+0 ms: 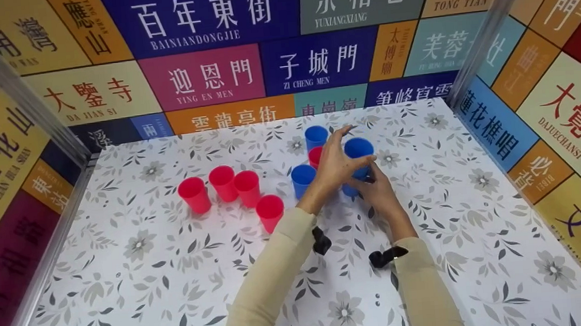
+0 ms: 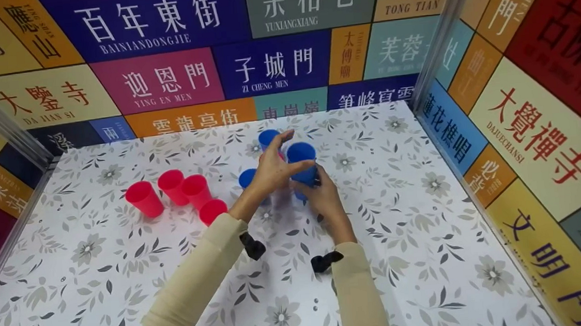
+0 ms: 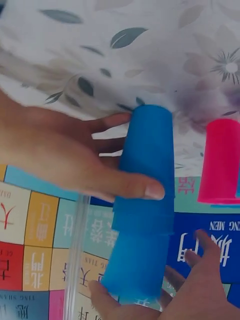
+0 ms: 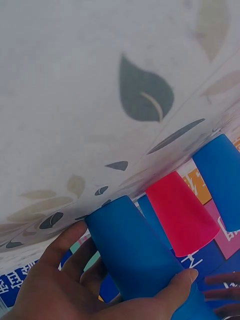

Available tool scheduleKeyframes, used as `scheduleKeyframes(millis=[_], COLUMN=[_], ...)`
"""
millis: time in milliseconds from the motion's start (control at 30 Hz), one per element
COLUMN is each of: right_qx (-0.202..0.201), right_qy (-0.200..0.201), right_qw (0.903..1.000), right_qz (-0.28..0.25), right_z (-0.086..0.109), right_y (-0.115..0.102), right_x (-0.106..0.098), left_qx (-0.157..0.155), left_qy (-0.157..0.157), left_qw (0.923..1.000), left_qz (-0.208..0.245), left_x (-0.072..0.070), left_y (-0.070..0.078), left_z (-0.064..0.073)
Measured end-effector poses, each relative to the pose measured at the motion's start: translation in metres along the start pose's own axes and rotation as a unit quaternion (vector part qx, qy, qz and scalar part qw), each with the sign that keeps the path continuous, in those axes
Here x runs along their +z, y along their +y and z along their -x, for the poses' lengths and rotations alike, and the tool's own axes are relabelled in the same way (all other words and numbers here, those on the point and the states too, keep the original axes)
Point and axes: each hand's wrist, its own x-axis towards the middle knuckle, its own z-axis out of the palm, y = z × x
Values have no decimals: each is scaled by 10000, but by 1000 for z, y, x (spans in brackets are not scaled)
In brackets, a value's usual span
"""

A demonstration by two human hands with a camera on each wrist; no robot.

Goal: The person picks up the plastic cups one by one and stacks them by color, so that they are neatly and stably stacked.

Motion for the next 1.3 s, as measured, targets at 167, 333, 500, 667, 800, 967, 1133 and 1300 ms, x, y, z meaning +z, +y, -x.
scheduleKeyframes(millis=[167, 333, 500, 667, 800, 967, 1133, 1300], right_qx=[105, 44, -19, -49, -163, -190, -99, -55], right_qy=[30, 90, 159, 164, 233, 148, 41, 7], right_qw=[9999, 9997, 9990, 9992, 9993, 9994, 9995, 9993], right_qz=[-64, -225, -428, -359, -248, -261, -283, -360], right_z=[1, 0, 1, 1, 0, -1, 0, 0], right_y=[0, -2, 0, 0, -1, 0, 0, 0], right_x=[-1, -1, -1, -2, -2, -1, 1, 2], left_qx=[-4, 296, 338, 420, 502, 588, 528, 446], left_qy=[169, 401, 456, 669, 836, 1163, 1385, 1656], left_qw=[9993, 9975, 9962, 9900, 9834, 9740, 9725, 9701], left_qz=[321, 495, 657, 1168, 1529, 1852, 1795, 1718], left_x=[2, 2, 0, 2, 5, 3, 1, 3], left_y=[-6, -9, -9, -11, -15, -23, -34, -44], left_z=[14, 24, 31, 43, 52, 61, 70, 77])
